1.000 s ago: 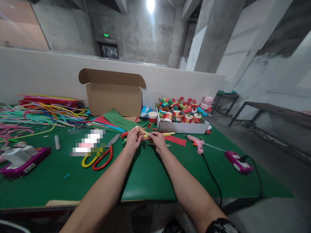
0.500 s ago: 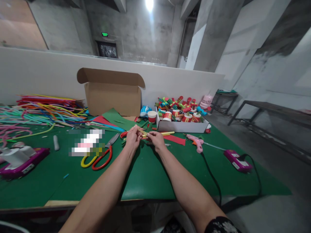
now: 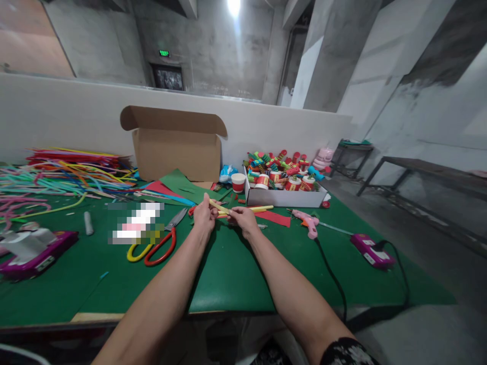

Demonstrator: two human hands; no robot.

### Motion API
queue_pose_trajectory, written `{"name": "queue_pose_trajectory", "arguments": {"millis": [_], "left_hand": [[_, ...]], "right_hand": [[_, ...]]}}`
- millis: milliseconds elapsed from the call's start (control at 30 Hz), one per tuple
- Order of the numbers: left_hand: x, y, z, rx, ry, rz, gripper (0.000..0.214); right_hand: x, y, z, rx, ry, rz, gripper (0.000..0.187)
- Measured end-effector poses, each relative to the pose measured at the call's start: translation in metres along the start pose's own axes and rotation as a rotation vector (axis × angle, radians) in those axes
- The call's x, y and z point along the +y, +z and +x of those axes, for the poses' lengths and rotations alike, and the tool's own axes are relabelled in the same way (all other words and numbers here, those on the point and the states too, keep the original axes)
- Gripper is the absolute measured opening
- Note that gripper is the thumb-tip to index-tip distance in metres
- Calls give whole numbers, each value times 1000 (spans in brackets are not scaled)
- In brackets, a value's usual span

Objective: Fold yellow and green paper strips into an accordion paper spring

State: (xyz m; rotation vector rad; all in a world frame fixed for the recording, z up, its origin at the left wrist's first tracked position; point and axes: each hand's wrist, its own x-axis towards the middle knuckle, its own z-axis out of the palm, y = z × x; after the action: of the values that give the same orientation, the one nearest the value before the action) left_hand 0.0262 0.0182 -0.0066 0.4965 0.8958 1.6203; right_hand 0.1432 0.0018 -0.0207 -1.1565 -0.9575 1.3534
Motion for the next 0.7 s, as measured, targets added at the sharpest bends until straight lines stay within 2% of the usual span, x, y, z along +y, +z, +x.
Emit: {"name": "queue_pose_trajectory", "arguments": {"millis": [133,233,400,500,600,700], "left_hand": [[10,-9,6,92,23,-30,23],[12,-12,6,58,3,-5,5],[6,-3,0,-115,-17,64,32],[1,1,-3,-214,72,152,30],[-2,0,-3,-212,149,204,29],[-1,-2,-2,-175,144,197,25]], "right_hand": [[-3,-5,2,37,10,53,12],[-4,-8,4,49,-39,128,13],[-4,-8,6,73,-80,185,12],[-4,-7,7,79,-82,176,13],[-5,-6,6,71,-101,125,15],[-6,-5,5,78,-148,76,17]]}}
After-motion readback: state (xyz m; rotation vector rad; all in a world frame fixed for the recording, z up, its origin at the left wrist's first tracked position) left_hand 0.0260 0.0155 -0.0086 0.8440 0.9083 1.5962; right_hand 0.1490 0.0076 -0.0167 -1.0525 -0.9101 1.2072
